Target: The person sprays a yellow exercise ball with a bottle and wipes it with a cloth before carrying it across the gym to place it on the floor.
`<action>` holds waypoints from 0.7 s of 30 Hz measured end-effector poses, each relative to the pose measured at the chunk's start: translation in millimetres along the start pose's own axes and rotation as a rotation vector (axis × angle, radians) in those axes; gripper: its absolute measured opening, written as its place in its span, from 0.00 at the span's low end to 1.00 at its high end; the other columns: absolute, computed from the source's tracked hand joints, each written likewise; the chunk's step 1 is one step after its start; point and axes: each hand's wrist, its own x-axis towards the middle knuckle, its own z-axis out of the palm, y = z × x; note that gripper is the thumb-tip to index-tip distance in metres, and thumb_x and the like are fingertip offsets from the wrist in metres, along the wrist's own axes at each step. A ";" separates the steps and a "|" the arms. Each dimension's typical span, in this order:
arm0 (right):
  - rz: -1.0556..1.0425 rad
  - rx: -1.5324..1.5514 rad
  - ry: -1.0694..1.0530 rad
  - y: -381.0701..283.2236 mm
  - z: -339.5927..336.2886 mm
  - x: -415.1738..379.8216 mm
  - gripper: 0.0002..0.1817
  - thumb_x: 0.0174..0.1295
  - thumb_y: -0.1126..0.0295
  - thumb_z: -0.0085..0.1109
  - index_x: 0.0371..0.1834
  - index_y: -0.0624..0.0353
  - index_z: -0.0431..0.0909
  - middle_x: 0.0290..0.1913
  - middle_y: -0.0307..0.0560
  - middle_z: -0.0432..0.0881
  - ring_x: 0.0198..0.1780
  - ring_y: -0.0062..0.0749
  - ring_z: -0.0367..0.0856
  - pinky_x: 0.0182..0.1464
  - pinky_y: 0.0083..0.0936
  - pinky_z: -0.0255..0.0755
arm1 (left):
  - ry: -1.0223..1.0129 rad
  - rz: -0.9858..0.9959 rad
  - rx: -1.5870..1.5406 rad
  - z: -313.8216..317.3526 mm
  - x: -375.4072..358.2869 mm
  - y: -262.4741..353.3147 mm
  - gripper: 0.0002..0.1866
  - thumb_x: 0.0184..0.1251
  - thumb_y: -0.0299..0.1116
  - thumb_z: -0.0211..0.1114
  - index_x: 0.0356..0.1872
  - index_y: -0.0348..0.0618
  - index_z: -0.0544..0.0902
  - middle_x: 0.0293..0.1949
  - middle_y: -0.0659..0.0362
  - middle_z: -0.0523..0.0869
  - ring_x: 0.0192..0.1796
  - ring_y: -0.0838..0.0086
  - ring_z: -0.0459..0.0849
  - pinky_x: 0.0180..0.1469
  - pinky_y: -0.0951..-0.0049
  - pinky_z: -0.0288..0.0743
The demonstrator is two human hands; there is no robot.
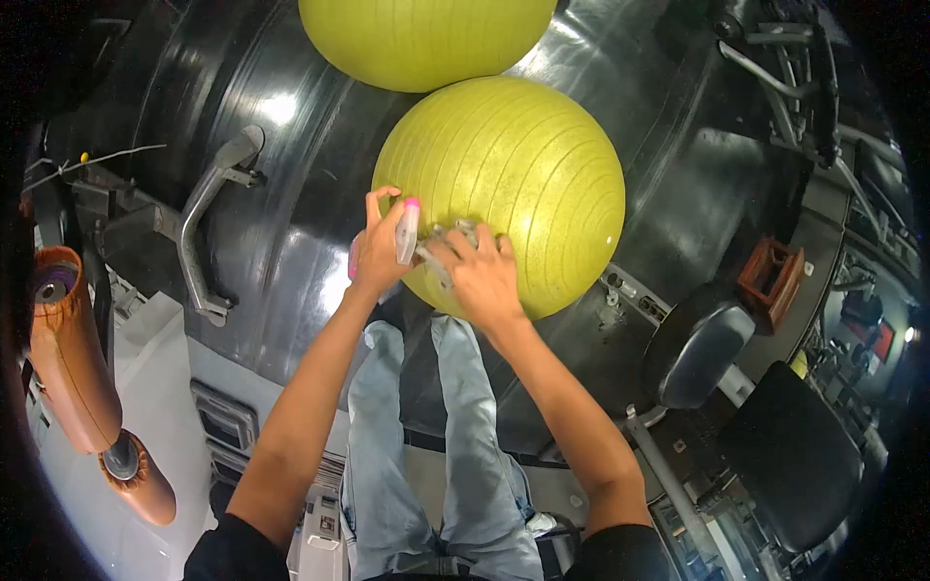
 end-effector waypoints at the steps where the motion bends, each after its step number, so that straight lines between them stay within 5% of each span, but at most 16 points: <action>1: 0.032 -0.001 0.084 7.9 -9.5 11.0 0.21 0.55 0.68 0.66 0.55 0.40 0.85 0.57 0.35 0.81 0.59 0.43 0.75 0.55 0.49 0.71 | 0.054 -0.015 -0.022 -0.5 0.0 3.8 0.45 0.28 0.61 0.86 0.48 0.44 0.78 0.64 0.54 0.70 0.38 0.50 0.86 0.36 0.53 0.82; 5: 0.279 0.039 0.271 30.4 -57.3 69.4 0.31 0.41 0.78 0.72 0.54 0.43 0.85 0.53 0.39 0.82 0.54 0.50 0.77 0.54 0.43 0.76 | 0.022 -0.103 -0.036 -8.3 8.1 18.0 0.44 0.33 0.59 0.86 0.50 0.43 0.78 0.64 0.57 0.68 0.40 0.51 0.87 0.41 0.52 0.82; 9: 0.321 0.044 0.340 19.6 -36.3 50.1 0.34 0.38 0.80 0.73 0.55 0.42 0.85 0.53 0.39 0.82 0.55 0.50 0.77 0.53 0.42 0.76 | -0.042 -0.116 0.058 -7.9 12.6 20.7 0.45 0.32 0.60 0.87 0.50 0.44 0.78 0.65 0.60 0.66 0.39 0.55 0.87 0.42 0.54 0.83; 13: 0.106 -0.016 0.249 -4.1 17.2 -52.5 0.22 0.51 0.71 0.69 0.51 0.37 0.87 0.54 0.29 0.82 0.52 0.40 0.77 0.51 0.41 0.70 | -0.018 -0.106 0.040 -6.4 9.8 13.2 0.44 0.31 0.62 0.85 0.47 0.45 0.78 0.62 0.56 0.68 0.38 0.53 0.86 0.39 0.55 0.83; 21: 0.258 0.379 0.345 -10.4 30.0 -127.1 0.21 0.47 0.77 0.70 0.45 0.40 0.89 0.51 0.27 0.83 0.47 0.37 0.77 0.49 0.34 0.74 | 0.020 -0.023 0.051 -19.2 -2.2 16.2 0.44 0.33 0.63 0.85 0.48 0.42 0.79 0.63 0.54 0.69 0.46 0.53 0.86 0.46 0.52 0.82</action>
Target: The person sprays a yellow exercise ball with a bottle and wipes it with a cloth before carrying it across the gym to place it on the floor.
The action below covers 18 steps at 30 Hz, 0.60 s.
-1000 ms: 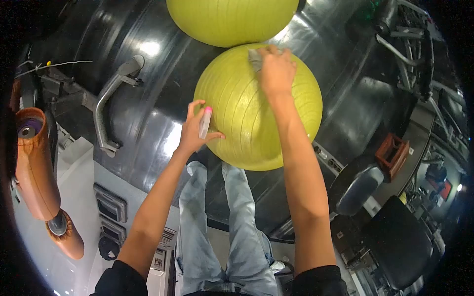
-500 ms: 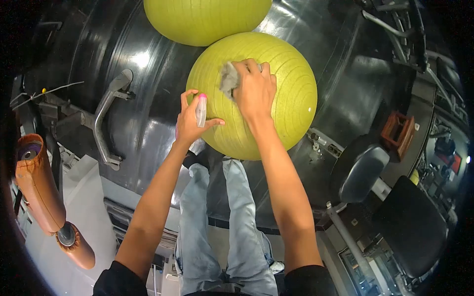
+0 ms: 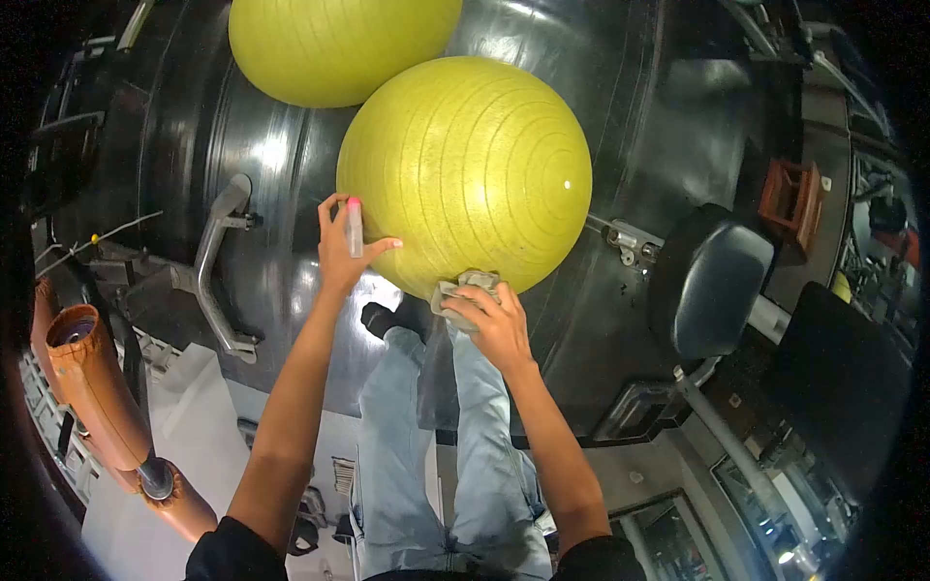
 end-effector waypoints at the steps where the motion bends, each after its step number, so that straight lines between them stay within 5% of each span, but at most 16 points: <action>1: 0.019 0.096 0.039 1.1 -1.6 0.6 0.23 0.45 0.78 0.71 0.46 0.40 0.89 0.52 0.30 0.83 0.48 0.39 0.77 0.52 0.35 0.74 | -0.019 0.001 -0.021 -7.1 2.1 4.2 0.43 0.34 0.62 0.85 0.48 0.41 0.79 0.63 0.54 0.70 0.49 0.54 0.86 0.48 0.52 0.81; 5: 0.285 0.239 0.361 -10.5 4.9 26.3 0.26 0.41 0.79 0.73 0.45 0.38 0.89 0.58 0.39 0.80 0.56 0.44 0.76 0.59 0.38 0.72 | -0.002 0.117 0.118 -30.0 24.8 43.1 0.43 0.38 0.61 0.84 0.51 0.41 0.82 0.58 0.56 0.76 0.49 0.55 0.86 0.49 0.55 0.81; 8: 0.396 0.088 0.462 -14.9 21.0 40.7 0.28 0.41 0.82 0.72 0.47 0.37 0.88 0.70 0.50 0.67 0.67 0.56 0.64 0.69 0.45 0.63 | 0.033 0.367 0.114 -25.6 63.2 109.9 0.41 0.41 0.60 0.83 0.50 0.37 0.83 0.57 0.50 0.81 0.53 0.53 0.85 0.54 0.58 0.80; 11: 0.589 0.121 0.683 -38.1 21.3 58.4 0.29 0.43 0.81 0.72 0.49 0.36 0.87 0.71 0.54 0.65 0.68 0.58 0.61 0.70 0.47 0.61 | -0.062 0.524 0.221 5.9 100.0 161.0 0.46 0.39 0.68 0.80 0.51 0.37 0.83 0.62 0.52 0.80 0.53 0.54 0.86 0.53 0.59 0.81; 15: 0.771 0.238 0.721 -48.7 49.8 42.6 0.28 0.42 0.80 0.73 0.48 0.39 0.87 0.70 0.56 0.64 0.69 0.59 0.59 0.70 0.47 0.61 | -0.215 0.643 0.477 50.9 147.9 171.4 0.57 0.27 0.73 0.80 0.57 0.39 0.81 0.65 0.56 0.80 0.53 0.55 0.88 0.52 0.57 0.82; 18: 0.802 0.303 0.828 -44.6 76.2 6.9 0.27 0.46 0.79 0.72 0.53 0.49 0.83 0.67 0.55 0.68 0.65 0.54 0.68 0.67 0.45 0.66 | -0.269 0.621 0.547 56.5 153.3 156.6 0.61 0.22 0.73 0.81 0.61 0.40 0.79 0.64 0.56 0.82 0.52 0.54 0.89 0.53 0.56 0.82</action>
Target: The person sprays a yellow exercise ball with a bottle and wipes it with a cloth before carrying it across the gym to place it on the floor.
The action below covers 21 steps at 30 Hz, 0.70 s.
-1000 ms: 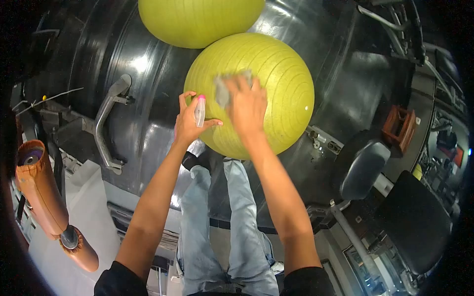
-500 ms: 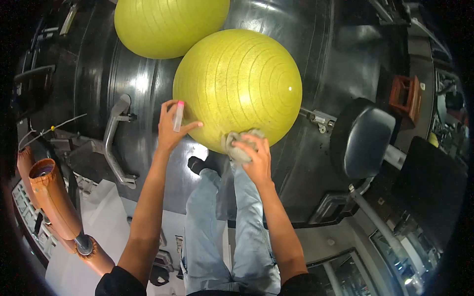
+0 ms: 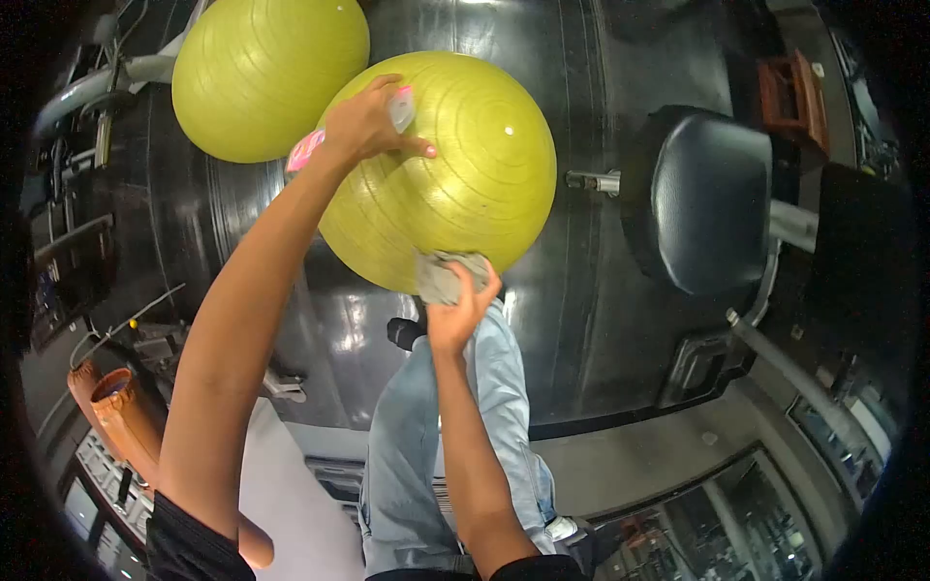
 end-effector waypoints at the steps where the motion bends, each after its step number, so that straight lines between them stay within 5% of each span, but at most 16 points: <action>1: 0.054 0.110 0.073 18.1 1.6 -7.2 0.27 0.49 0.78 0.71 0.57 0.53 0.81 0.66 0.54 0.70 0.64 0.51 0.72 0.66 0.43 0.68 | -0.066 -0.059 -0.012 -2.0 -1.9 -5.6 0.63 0.22 0.73 0.81 0.64 0.40 0.78 0.63 0.56 0.83 0.53 0.53 0.88 0.55 0.56 0.82; 2: 0.065 0.119 0.086 45.1 7.3 -14.6 0.27 0.49 0.78 0.71 0.57 0.53 0.81 0.66 0.54 0.70 0.64 0.51 0.72 0.66 0.43 0.68 | -0.016 -0.034 -0.037 -6.2 -8.0 -15.0 0.64 0.25 0.72 0.82 0.68 0.41 0.74 0.64 0.54 0.82 0.58 0.54 0.86 0.60 0.58 0.79; 4: 0.617 0.457 0.232 95.4 12.4 -25.6 0.28 0.55 0.77 0.65 0.63 0.63 0.74 0.61 0.52 0.77 0.60 0.43 0.78 0.64 0.38 0.70 | -0.092 -0.086 -0.063 -26.2 -22.7 -34.4 0.65 0.25 0.72 0.82 0.68 0.41 0.74 0.65 0.52 0.81 0.61 0.54 0.84 0.62 0.58 0.78; 7: 0.696 0.656 0.296 110.3 11.3 7.8 0.19 0.63 0.81 0.56 0.59 0.61 0.75 0.54 0.42 0.82 0.53 0.31 0.81 0.57 0.30 0.75 | -0.174 -0.139 -0.102 -36.6 -58.0 -50.2 0.65 0.26 0.68 0.84 0.70 0.40 0.72 0.67 0.50 0.79 0.66 0.55 0.80 0.66 0.58 0.75; 14: 0.583 0.333 0.258 92.2 0.2 86.4 0.26 0.59 0.78 0.54 0.64 0.62 0.74 0.52 0.51 0.85 0.53 0.41 0.83 0.60 0.33 0.73 | -0.169 -0.160 -0.184 -33.4 -165.7 -58.3 0.61 0.29 0.51 0.90 0.70 0.36 0.71 0.73 0.51 0.72 0.71 0.53 0.75 0.70 0.57 0.71; 17: 0.480 0.120 -0.026 72.7 -1.2 95.0 0.29 0.55 0.74 0.59 0.65 0.58 0.75 0.50 0.54 0.87 0.52 0.54 0.84 0.60 0.39 0.73 | -0.147 -0.156 -0.224 -39.0 -212.2 -67.1 0.55 0.31 0.49 0.90 0.66 0.35 0.75 0.70 0.49 0.75 0.68 0.54 0.77 0.69 0.59 0.72; 19: 0.326 -0.146 0.036 127.3 20.9 61.1 0.29 0.55 0.71 0.60 0.65 0.57 0.76 0.51 0.56 0.86 0.56 0.57 0.82 0.62 0.41 0.71 | -0.105 -0.219 -0.266 -32.6 -230.7 -80.8 0.52 0.33 0.50 0.89 0.63 0.35 0.76 0.67 0.48 0.77 0.66 0.55 0.79 0.67 0.60 0.73; 21: 0.488 -0.235 -0.008 117.1 13.9 41.9 0.31 0.57 0.66 0.58 0.68 0.58 0.73 0.55 0.59 0.84 0.60 0.60 0.79 0.67 0.43 0.68 | -0.069 -0.283 -0.303 -36.9 -235.6 -90.1 0.49 0.35 0.50 0.89 0.60 0.34 0.78 0.64 0.47 0.79 0.64 0.56 0.80 0.66 0.60 0.74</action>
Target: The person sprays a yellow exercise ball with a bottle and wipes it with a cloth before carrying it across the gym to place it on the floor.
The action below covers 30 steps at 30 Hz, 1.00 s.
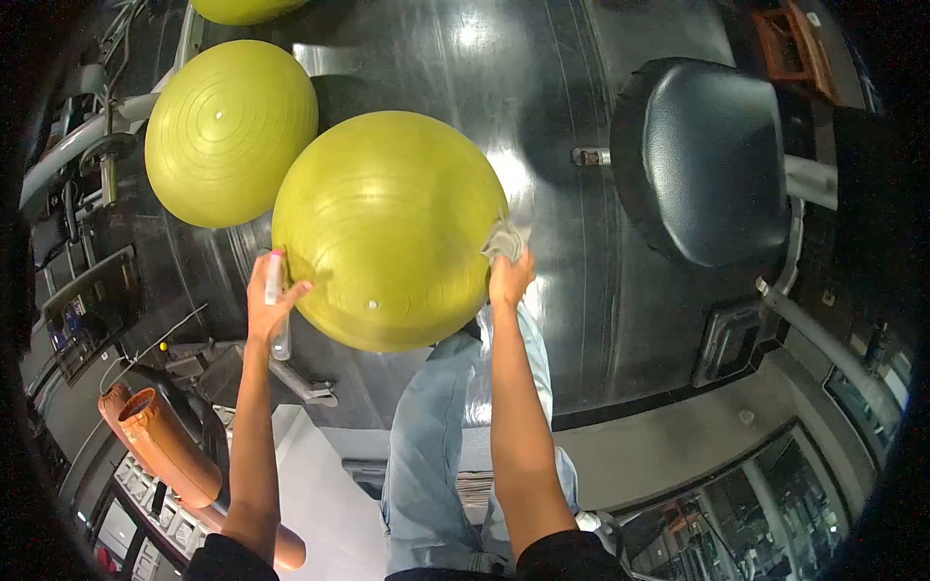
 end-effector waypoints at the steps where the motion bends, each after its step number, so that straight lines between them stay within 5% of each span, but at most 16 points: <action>1: 0.133 0.203 -0.119 0.4 -4.8 -3.6 0.32 0.58 0.65 0.58 0.69 0.57 0.72 0.58 0.59 0.83 0.61 0.60 0.78 0.68 0.43 0.67 | -0.051 -0.283 -0.068 -5.5 2.8 -2.2 0.47 0.36 0.51 0.88 0.58 0.35 0.78 0.61 0.47 0.80 0.62 0.56 0.81 0.65 0.61 0.75; 2: 0.266 0.404 -0.240 0.7 -10.1 -6.4 0.32 0.59 0.63 0.57 0.70 0.56 0.71 0.61 0.60 0.81 0.63 0.60 0.77 0.69 0.43 0.66 | -0.101 -0.567 -0.139 -9.4 5.0 -4.2 0.45 0.38 0.52 0.88 0.56 0.35 0.79 0.58 0.46 0.81 0.60 0.56 0.81 0.64 0.61 0.75; 4: 0.229 0.331 -0.214 22.8 -6.1 -5.6 0.30 0.61 0.60 0.55 0.68 0.56 0.73 0.62 0.60 0.81 0.64 0.59 0.77 0.69 0.43 0.66 | -0.088 -0.603 -0.092 -7.5 5.0 1.5 0.44 0.40 0.53 0.87 0.56 0.35 0.80 0.60 0.46 0.79 0.61 0.55 0.81 0.64 0.59 0.75; 6: 0.334 0.277 -0.190 39.1 -4.9 2.8 0.28 0.62 0.59 0.53 0.65 0.57 0.77 0.65 0.61 0.79 0.67 0.58 0.76 0.68 0.42 0.66 | 0.089 -0.192 0.048 4.6 0.1 -5.5 0.45 0.39 0.53 0.87 0.58 0.35 0.80 0.64 0.46 0.75 0.65 0.55 0.78 0.66 0.59 0.73; 8: 0.301 0.262 -0.287 41.0 -6.1 22.1 0.27 0.63 0.57 0.51 0.64 0.57 0.79 0.65 0.60 0.80 0.68 0.57 0.75 0.69 0.41 0.66 | 0.060 -0.189 -0.101 18.2 -3.7 -19.7 0.50 0.38 0.53 0.87 0.63 0.36 0.77 0.68 0.47 0.72 0.68 0.55 0.76 0.68 0.58 0.71; 10: 0.244 0.111 -0.351 2.7 -14.6 42.7 0.28 0.64 0.62 0.47 0.67 0.60 0.77 0.61 0.54 0.83 0.63 0.44 0.81 0.64 0.34 0.70 | 0.020 -0.203 -0.108 26.7 -12.2 -12.6 0.55 0.35 0.54 0.88 0.66 0.37 0.75 0.70 0.48 0.70 0.69 0.54 0.74 0.71 0.59 0.69; 12: 0.137 0.082 -0.408 -69.0 -31.0 48.0 0.27 0.63 0.59 0.49 0.64 0.55 0.80 0.61 0.58 0.84 0.63 0.55 0.80 0.65 0.42 0.71 | 0.000 -0.258 -0.100 33.2 -22.4 1.2 0.56 0.32 0.55 0.88 0.66 0.37 0.75 0.73 0.49 0.66 0.70 0.54 0.73 0.71 0.57 0.69; 17: -0.730 -0.225 -0.506 -170.1 22.2 36.6 0.27 0.53 0.70 0.64 0.61 0.57 0.80 0.58 0.55 0.80 0.58 0.59 0.78 0.65 0.46 0.72 | 0.002 -0.336 -0.035 44.5 -52.4 21.3 0.51 0.29 0.56 0.88 0.57 0.39 0.78 0.72 0.51 0.67 0.68 0.51 0.76 0.66 0.53 0.75; 20: -0.905 -0.195 -0.506 -162.0 12.0 20.1 0.28 0.51 0.74 0.65 0.60 0.57 0.80 0.59 0.56 0.79 0.57 0.59 0.78 0.64 0.47 0.72 | 0.027 -0.335 -0.021 46.2 -70.3 3.1 0.50 0.28 0.56 0.89 0.56 0.38 0.78 0.72 0.52 0.68 0.67 0.52 0.77 0.64 0.53 0.77; 21: -0.790 -0.221 -0.617 -160.1 2.9 29.4 0.29 0.51 0.76 0.65 0.61 0.57 0.80 0.59 0.56 0.79 0.57 0.56 0.78 0.64 0.45 0.73 | 0.037 -0.298 -0.031 47.5 -74.1 -4.2 0.50 0.28 0.56 0.89 0.55 0.38 0.78 0.73 0.52 0.68 0.66 0.53 0.78 0.64 0.53 0.77; 24: -0.411 -0.334 -0.490 -130.5 -10.9 49.7 0.28 0.54 0.74 0.64 0.63 0.54 0.80 0.59 0.56 0.79 0.59 0.54 0.79 0.63 0.43 0.74 | 0.039 -0.368 -0.124 49.9 -82.0 14.5 0.51 0.29 0.52 0.89 0.58 0.36 0.77 0.73 0.51 0.68 0.69 0.53 0.76 0.67 0.56 0.75; 30: -0.696 -0.471 -0.397 -180.2 13.1 17.9 0.21 0.59 0.71 0.63 0.58 0.53 0.83 0.57 0.55 0.79 0.55 0.63 0.80 0.59 0.48 0.76 | 0.233 -0.244 -0.079 87.9 -88.5 27.9 0.54 0.27 0.63 0.85 0.54 0.31 0.78 0.72 0.48 0.71 0.66 0.54 0.79 0.60 0.57 0.80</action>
